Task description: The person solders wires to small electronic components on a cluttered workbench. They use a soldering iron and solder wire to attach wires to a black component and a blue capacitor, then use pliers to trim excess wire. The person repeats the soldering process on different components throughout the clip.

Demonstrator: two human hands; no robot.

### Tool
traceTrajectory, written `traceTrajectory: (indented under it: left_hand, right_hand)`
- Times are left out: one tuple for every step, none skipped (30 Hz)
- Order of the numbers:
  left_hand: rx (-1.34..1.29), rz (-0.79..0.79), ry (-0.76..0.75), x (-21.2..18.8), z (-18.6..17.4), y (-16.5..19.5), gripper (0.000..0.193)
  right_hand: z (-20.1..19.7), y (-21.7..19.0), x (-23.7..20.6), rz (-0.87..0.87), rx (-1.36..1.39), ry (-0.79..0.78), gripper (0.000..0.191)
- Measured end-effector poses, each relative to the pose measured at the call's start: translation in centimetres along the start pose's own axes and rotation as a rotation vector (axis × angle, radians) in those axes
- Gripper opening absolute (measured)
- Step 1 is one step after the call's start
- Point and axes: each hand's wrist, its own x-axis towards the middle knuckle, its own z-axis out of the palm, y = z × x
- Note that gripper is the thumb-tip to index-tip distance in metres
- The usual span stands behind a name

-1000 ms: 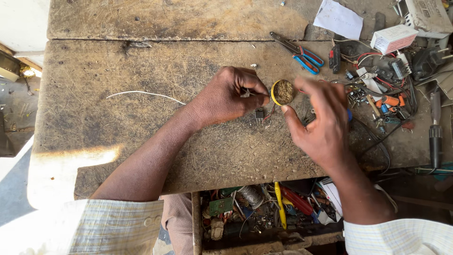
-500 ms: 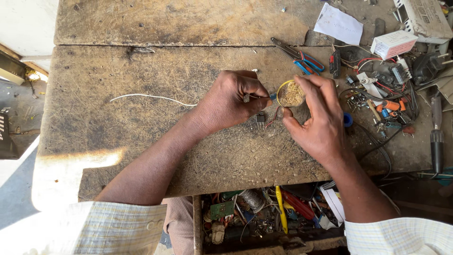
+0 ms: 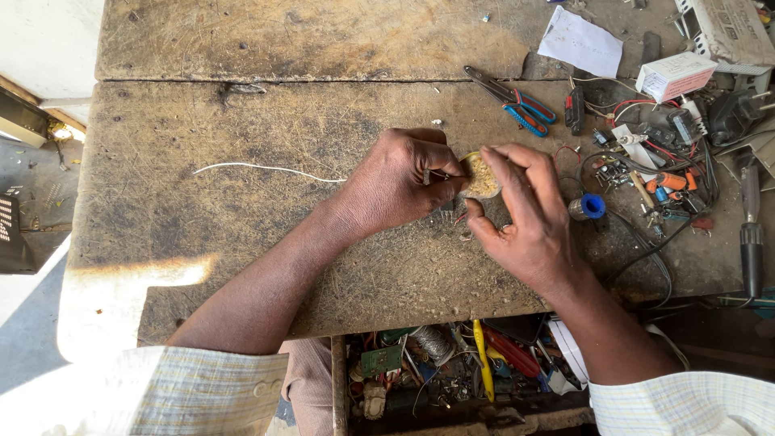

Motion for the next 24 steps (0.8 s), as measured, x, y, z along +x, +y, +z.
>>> traceTrajectory:
  left_hand:
    - [0.001, -0.005, -0.010, 0.0, 0.0, 0.0, 0.007]
    - [0.009, -0.006, -0.009, 0.0, 0.0, 0.0, 0.007]
    - [0.017, -0.007, -0.009, 0.0, 0.0, 0.1, 0.007]
    - [0.024, -0.010, -0.009, -0.1, 0.0, 0.0, 0.008]
    - [0.022, -0.005, -0.005, -0.1, 0.1, 0.0, 0.008]
    - [0.020, 0.000, -0.001, -0.1, 0.1, -0.1, 0.008]
    - [0.018, 0.004, 0.003, -0.1, 0.2, -0.2, 0.008]
    - [0.015, 0.004, 0.001, -0.1, 0.3, -0.4, 0.007]
    - [0.011, 0.001, -0.001, -0.1, 0.4, -0.6, 0.006]
    - [0.006, -0.002, -0.002, -0.1, 0.5, -0.8, 0.006]
    - [-0.009, 0.019, 0.003, -0.1, 0.6, -1.0, 0.006]
    - [-0.024, 0.041, 0.008, -0.1, 0.7, -1.2, 0.006]
    - [-0.040, 0.064, 0.013, 0.0, 0.7, -1.4, 0.006]
    - [-0.034, 0.056, 0.022, 0.0, 0.8, -1.6, 0.007]
    - [-0.029, 0.047, 0.032, 0.0, 0.8, -1.8, 0.007]
    - [-0.022, 0.039, 0.041, 0.0, 0.8, -2.0, 0.009]
    - [-0.015, 0.036, 0.041, -0.1, 0.7, -2.2, 0.009]
    - [-0.008, 0.032, 0.040, -0.2, 0.5, -2.4, 0.009]
    - [-0.002, 0.028, 0.039, -0.2, 0.4, -2.5, 0.009]
    - [-0.012, 0.017, 0.036, -0.2, 0.4, -2.6, 0.009]
    - [-0.021, 0.006, 0.034, -0.2, 0.3, -2.8, 0.009]
    - [-0.030, -0.004, 0.033, -0.2, 0.3, -3.0, 0.009]
    - [-0.044, -0.023, 0.032, -0.2, 0.3, -3.1, 0.009]
    - [-0.057, -0.041, 0.031, -0.1, 0.3, -3.3, 0.009]
  right_hand:
    - [0.0, -0.1, 0.1, -0.022, -0.025, 0.002, 0.072]
    - [0.0, -0.2, 0.1, -0.017, -0.034, -0.001, 0.072]
    - [-0.1, -0.4, 0.1, -0.011, -0.043, -0.004, 0.071]
    - [0.0, -0.5, 0.0, -0.004, -0.051, -0.007, 0.071]
    - [-0.1, -0.6, 0.0, 0.004, -0.046, -0.005, 0.071]
    - [-0.1, -0.6, 0.0, 0.012, -0.040, -0.003, 0.071]
    - [-0.1, -0.7, -0.1, 0.021, -0.035, -0.001, 0.071]
    - [-0.1, -0.7, -0.1, 0.023, -0.027, -0.008, 0.071]
    - [-0.1, -0.6, -0.3, 0.027, -0.018, -0.017, 0.071]
    - [0.0, -0.5, -0.4, 0.030, -0.009, -0.026, 0.071]
    - [0.1, -0.4, -0.5, 0.029, -0.008, -0.015, 0.070]
    - [0.2, -0.1, -0.6, 0.027, -0.008, -0.004, 0.070]
    - [0.3, 0.3, -0.7, 0.025, -0.009, 0.007, 0.069]
    - [0.4, 0.7, -0.8, 0.032, -0.075, 0.031, 0.069]
    - [0.5, 1.3, -0.8, 0.037, -0.140, 0.054, 0.069]
    - [0.5, 1.8, -0.9, 0.041, -0.205, 0.078, 0.069]
    - [0.5, 2.3, -1.0, 0.122, -0.237, 0.025, 0.070]
    - [0.4, 2.8, -1.2, 0.203, -0.268, -0.028, 0.070]
    - [0.3, 3.2, -1.4, 0.285, -0.299, -0.083, 0.072]
    - [0.3, 3.5, -1.5, 0.267, -0.310, -0.074, 0.069]
    - [0.4, 3.7, -1.6, 0.248, -0.322, -0.064, 0.067]
    - [0.4, 3.9, -1.7, 0.229, -0.333, -0.054, 0.065]
    - [0.4, 4.0, -1.8, 0.188, -0.318, -0.019, 0.058]
    - [0.5, 4.0, -1.8, 0.145, -0.302, 0.017, 0.051]
